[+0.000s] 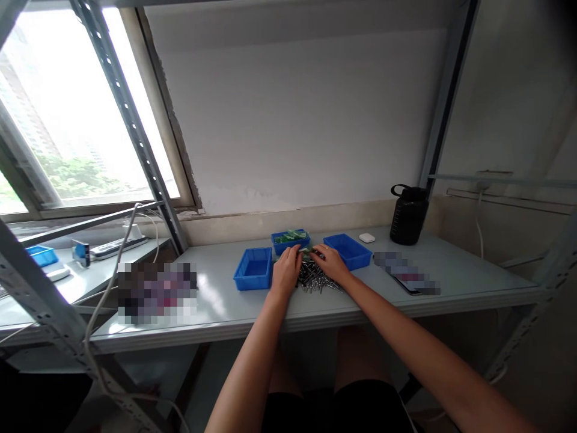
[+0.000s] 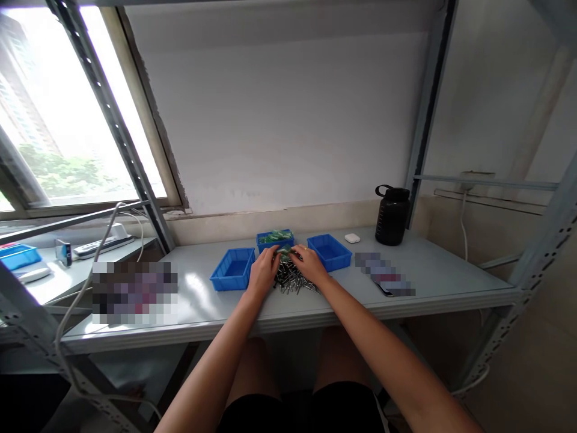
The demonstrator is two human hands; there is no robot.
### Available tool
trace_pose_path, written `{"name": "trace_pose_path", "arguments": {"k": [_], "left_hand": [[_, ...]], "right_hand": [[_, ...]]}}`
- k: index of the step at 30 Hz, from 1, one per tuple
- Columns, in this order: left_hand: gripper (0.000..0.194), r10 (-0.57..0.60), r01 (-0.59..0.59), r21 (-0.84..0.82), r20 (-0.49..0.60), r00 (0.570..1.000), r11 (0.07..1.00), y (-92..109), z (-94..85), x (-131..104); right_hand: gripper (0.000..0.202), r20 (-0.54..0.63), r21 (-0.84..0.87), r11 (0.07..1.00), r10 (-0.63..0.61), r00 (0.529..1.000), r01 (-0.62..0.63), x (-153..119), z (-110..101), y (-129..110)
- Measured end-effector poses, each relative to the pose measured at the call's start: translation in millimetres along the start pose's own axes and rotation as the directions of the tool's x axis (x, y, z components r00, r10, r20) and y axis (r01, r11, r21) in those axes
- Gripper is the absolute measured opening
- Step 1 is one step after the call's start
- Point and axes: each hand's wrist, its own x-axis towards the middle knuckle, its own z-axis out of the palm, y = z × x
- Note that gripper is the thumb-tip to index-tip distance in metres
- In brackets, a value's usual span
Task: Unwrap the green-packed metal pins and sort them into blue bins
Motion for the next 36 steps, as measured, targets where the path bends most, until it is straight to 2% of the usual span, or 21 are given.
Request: {"name": "trace_pose_path", "arguments": {"k": [3,7,11,16,22,26,28,32,36], "left_hand": [[0.027,-0.047,0.047,0.007,-0.013,0.999,0.999,1.0,0.8,0.3],[0.022,-0.094,0.094,0.001,0.04,0.995,0.996,1.5,1.6,-0.3],[0.017,-0.088,0.088,0.01,0.072,0.994,0.996,2.1,1.0,-0.5],[0.012,-0.01,0.005,0.048,0.115,0.993,0.999,3.5,-1.2,0.2],[0.017,0.017,-0.017,0.003,0.067,0.998,1.0,4.8,-4.4,-0.4],[0.018,0.066,-0.068,0.007,0.141,0.988,0.998,7.2,-6.0,-1.7],[0.021,0.049,-0.054,0.03,0.159,0.986,0.998,7.5,-5.9,-2.0],[0.026,-0.064,0.05,0.098,0.145,0.987,0.994,6.2,-3.9,-2.3],[0.025,-0.009,-0.005,0.1,0.141,0.99,0.995,5.1,-1.3,-2.5]], "right_hand": [[0.022,-0.041,0.005,1.0,-0.014,0.999,0.014,0.1,-1.4,-1.6],[0.023,-0.09,0.019,1.0,-0.008,0.996,0.01,-0.3,-2.5,-2.5],[0.022,-0.096,0.023,1.0,-0.011,0.995,0.014,0.0,-2.9,-1.4],[0.025,-0.056,0.014,0.999,0.038,0.998,-0.037,-0.2,-3.9,-3.4],[0.029,-0.049,0.008,1.0,0.019,0.999,-0.019,-0.1,-3.9,-1.8],[0.03,-0.008,-0.004,1.0,-0.01,1.0,0.01,-0.2,-2.8,0.4],[0.031,0.012,-0.015,1.0,-0.009,1.0,0.009,-0.5,-2.5,0.6],[0.024,0.015,0.021,0.999,0.04,0.999,-0.04,-2.0,-1.9,-0.2],[0.032,0.036,0.123,0.988,0.092,0.995,-0.096,-4.2,-2.3,-3.3]]}}
